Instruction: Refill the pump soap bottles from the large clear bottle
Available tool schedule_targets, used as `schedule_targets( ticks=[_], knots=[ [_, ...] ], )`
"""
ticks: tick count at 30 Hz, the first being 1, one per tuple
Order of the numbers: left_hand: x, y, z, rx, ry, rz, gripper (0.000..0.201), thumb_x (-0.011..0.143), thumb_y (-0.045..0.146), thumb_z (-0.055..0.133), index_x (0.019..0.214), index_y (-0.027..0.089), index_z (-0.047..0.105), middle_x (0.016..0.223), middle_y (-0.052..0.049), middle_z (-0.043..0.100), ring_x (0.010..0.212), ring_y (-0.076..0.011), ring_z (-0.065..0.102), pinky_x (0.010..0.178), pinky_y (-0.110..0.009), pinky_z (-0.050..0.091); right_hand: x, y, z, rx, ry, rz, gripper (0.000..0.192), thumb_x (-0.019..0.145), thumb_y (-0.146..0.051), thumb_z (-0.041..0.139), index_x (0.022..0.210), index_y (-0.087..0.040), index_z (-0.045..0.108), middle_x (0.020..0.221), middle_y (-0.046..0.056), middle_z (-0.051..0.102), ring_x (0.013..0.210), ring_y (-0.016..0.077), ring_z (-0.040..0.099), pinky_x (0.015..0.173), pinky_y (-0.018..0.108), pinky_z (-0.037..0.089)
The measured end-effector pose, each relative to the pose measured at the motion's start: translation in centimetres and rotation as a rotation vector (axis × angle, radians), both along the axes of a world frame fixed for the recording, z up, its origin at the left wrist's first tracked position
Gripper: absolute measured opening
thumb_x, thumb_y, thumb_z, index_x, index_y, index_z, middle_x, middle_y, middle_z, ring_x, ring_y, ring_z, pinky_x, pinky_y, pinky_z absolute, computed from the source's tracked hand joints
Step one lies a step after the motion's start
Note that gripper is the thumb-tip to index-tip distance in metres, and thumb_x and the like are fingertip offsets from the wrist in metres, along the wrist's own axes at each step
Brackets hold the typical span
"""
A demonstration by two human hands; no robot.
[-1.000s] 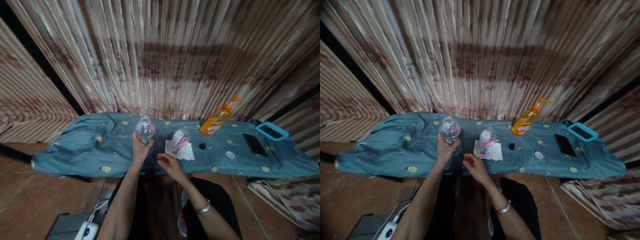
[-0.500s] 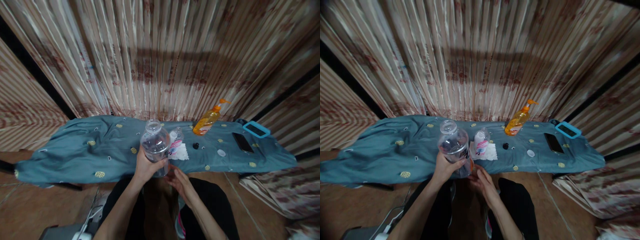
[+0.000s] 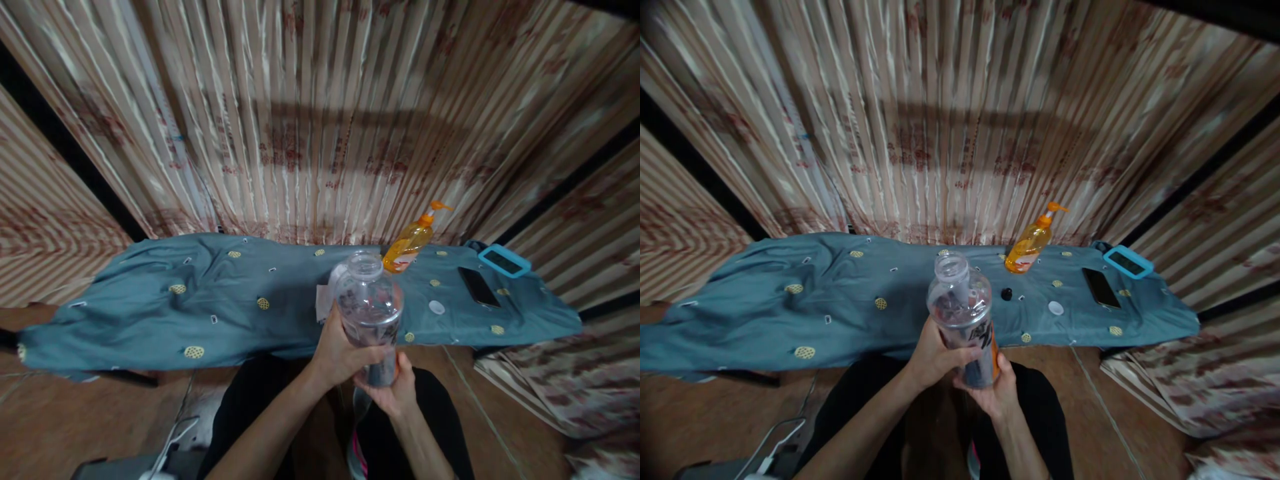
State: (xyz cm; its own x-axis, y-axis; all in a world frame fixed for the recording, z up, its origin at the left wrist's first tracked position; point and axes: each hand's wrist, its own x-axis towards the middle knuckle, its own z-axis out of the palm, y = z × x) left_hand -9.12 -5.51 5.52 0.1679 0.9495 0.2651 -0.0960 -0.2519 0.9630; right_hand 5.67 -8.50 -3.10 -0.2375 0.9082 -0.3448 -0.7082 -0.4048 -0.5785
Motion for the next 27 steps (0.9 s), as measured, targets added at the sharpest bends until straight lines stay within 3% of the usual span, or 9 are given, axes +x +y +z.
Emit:
schedule_targets(
  ticks=[3, 5, 7, 9, 11, 17, 22, 27],
  knots=[
    [-0.4, 0.6, -0.7, 0.09, -0.12, -0.066, 0.085, 0.072, 0.061, 0.079, 0.14, 0.019, 0.05, 0.146, -0.016, 0.058, 0.136, -0.035, 0.055, 0.118, -0.051, 0.045, 0.8, 0.0, 1.1, 0.007, 0.011, -0.045, 0.044, 0.047, -0.065, 0.09, 0.078, -0.035, 0.08, 0.085, 0.002, 0.081, 0.071, 0.0243, 0.074, 0.06, 0.036, 0.06],
    [-1.2, 1.4, -1.6, 0.161, -0.115, 0.036, 0.087, 0.079, 0.061, 0.071, 0.15, 0.023, 0.038, 0.161, -0.014, 0.041, 0.151, -0.0338, 0.037, 0.126, -0.052, 0.032, 1.4, 0.2, 2.0, 0.015, 0.005, -0.064, 0.056, 0.047, -0.067, 0.089, 0.09, -0.031, 0.083, 0.095, 0.008, 0.082, 0.073, 0.0251, 0.075, 0.059, 0.032, 0.059],
    [-2.1, 2.7, -2.5, 0.162, -0.044, 0.219, 0.084, 0.085, 0.056, 0.067, 0.154, 0.027, 0.03, 0.167, -0.012, 0.03, 0.158, -0.0313, 0.024, 0.13, -0.053, 0.021, 2.2, 0.5, 2.8, 0.024, -0.012, -0.095, 0.064, 0.046, -0.065, 0.089, 0.098, -0.028, 0.083, 0.103, 0.013, 0.08, 0.079, 0.0283, 0.076, 0.059, 0.031, 0.058],
    [-2.7, 4.5, -3.1, 0.123, 0.052, 0.361, 0.096, 0.079, 0.052, 0.074, 0.156, 0.027, 0.023, 0.169, -0.013, 0.022, 0.159, -0.0324, 0.016, 0.131, -0.055, 0.014, 3.0, 0.7, 3.4, 0.025, -0.034, -0.155, 0.061, 0.046, -0.062, 0.09, 0.097, -0.028, 0.083, 0.104, 0.013, 0.08, 0.084, 0.0307, 0.077, 0.059, 0.03, 0.058],
    [-2.7, 6.5, -3.3, 0.091, 0.132, 0.393, 0.112, 0.068, 0.048, 0.084, 0.157, 0.024, 0.019, 0.169, -0.017, 0.02, 0.159, -0.0347, 0.016, 0.131, -0.056, 0.014, 3.8, 0.9, 3.8, 0.018, -0.062, -0.222, 0.056, 0.046, -0.059, 0.091, 0.092, -0.028, 0.083, 0.099, 0.011, 0.081, 0.081, 0.0311, 0.078, 0.058, 0.028, 0.058],
    [-1.4, 10.0, -4.5, 0.014, 0.235, 0.324, 0.118, 0.055, 0.028, 0.091, 0.154, 0.02, 0.027, 0.165, -0.019, 0.03, 0.157, -0.0373, 0.024, 0.129, -0.055, 0.018, 5.4, 1.0, 4.2, 0.001, -0.149, -0.359, 0.056, 0.044, -0.05, 0.096, 0.096, -0.036, 0.082, 0.094, 0.007, 0.082, 0.078, 0.033, 0.079, 0.055, 0.031, 0.06],
    [-0.7, 10.3, -6.2, -0.056, 0.278, 0.263, 0.093, 0.063, 0.02, 0.083, 0.146, 0.015, 0.04, 0.151, -0.019, 0.051, 0.144, -0.0348, 0.048, 0.124, -0.054, 0.033, 6.4, 1.1, 3.7, -0.036, -0.211, -0.382, 0.058, 0.044, -0.047, 0.097, 0.098, -0.03, 0.082, 0.093, 0.01, 0.082, 0.075, 0.0326, 0.078, 0.056, 0.033, 0.062],
    [-0.4, 10.3, -6.1, -0.023, 0.284, 0.256, 0.065, 0.072, 0.018, 0.076, 0.132, 0.021, 0.051, 0.132, -0.009, 0.067, 0.125, -0.0278, 0.063, 0.113, -0.047, 0.046, 7.3, 0.9, 3.1, -0.066, -0.262, -0.375, 0.054, 0.045, -0.046, 0.098, 0.093, -0.026, 0.082, 0.092, 0.011, 0.082, 0.073, 0.0308, 0.078, 0.057, 0.035, 0.064]
  ],
)
